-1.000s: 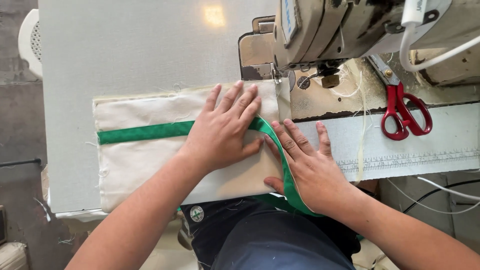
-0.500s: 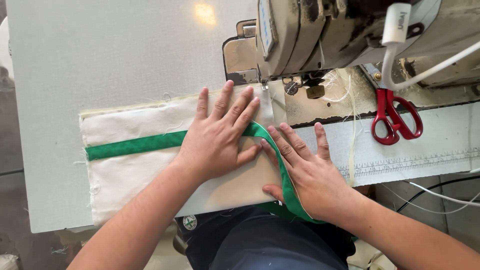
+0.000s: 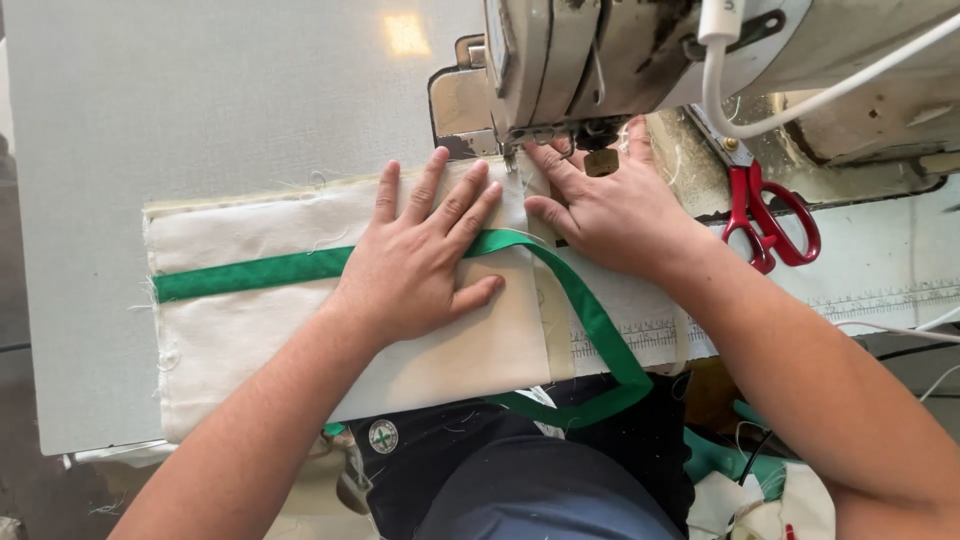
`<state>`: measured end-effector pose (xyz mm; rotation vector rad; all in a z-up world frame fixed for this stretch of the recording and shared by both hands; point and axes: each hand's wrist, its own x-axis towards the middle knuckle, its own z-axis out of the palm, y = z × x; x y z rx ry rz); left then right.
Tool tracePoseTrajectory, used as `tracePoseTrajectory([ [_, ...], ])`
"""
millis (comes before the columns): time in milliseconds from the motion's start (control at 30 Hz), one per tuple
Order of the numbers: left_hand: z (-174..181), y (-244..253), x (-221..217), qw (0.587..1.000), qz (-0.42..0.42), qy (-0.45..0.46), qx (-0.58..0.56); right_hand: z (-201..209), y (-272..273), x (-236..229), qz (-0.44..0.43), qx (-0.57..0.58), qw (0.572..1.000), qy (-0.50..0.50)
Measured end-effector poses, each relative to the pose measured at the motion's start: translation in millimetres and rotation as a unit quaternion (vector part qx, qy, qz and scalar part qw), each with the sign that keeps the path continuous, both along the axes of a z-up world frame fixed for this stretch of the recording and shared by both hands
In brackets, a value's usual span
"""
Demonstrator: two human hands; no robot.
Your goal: Sewing straps onto a fabric bag using an industrial sewing machine and trimming excess material with scissors.
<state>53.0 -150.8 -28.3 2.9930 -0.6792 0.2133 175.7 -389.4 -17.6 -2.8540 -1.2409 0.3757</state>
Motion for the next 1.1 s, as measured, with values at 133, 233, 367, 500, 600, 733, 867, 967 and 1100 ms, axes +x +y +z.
tracePoseTrajectory([
  [133, -0.7, 1.7, 1.9, 1.000, 0.003, -0.004, -0.007, -0.8, -2.2, -0.2, 0.007, -0.002, 1.000, -0.010],
  [233, 1.6, 3.3, 6.9, 1.000, -0.003, 0.006, -0.014, 15.3, -13.8, -14.7, -0.013, 0.033, 0.999, 0.026],
  [367, 1.7, 5.4, 11.7, 0.999, -0.009, 0.026, -0.016, 85.4, -66.1, -81.8, -0.170, 0.161, 0.968, 0.091],
  [500, 3.6, 7.2, 16.8, 0.999, -0.010, 0.044, -0.015, 76.8, -120.9, -138.5, -0.300, -0.220, 0.863, 0.342],
  [600, 6.4, 5.7, 19.4, 0.998, -0.013, 0.068, -0.009, 40.9, -108.0, -150.4, -0.422, -0.116, 0.829, 0.348],
  [733, 14.9, -9.1, -7.2, 0.999, 0.025, 0.030, 0.031, 20.3, -109.7, -184.2, -0.471, 0.083, 0.790, 0.383],
  [867, 84.5, -67.1, -89.4, 0.960, 0.179, 0.079, -0.202, 30.5, -91.3, -236.3, -0.267, 0.188, 0.927, 0.186],
  [967, 98.7, -88.4, -130.0, 0.803, 0.216, 0.293, -0.471, 44.3, -45.5, -259.9, -0.009, 0.343, 0.930, 0.129],
  [1100, 93.5, -44.0, -143.1, 0.659, 0.299, 0.305, -0.620, 24.2, -46.2, -225.5, 0.011, 0.250, 0.913, 0.322],
])
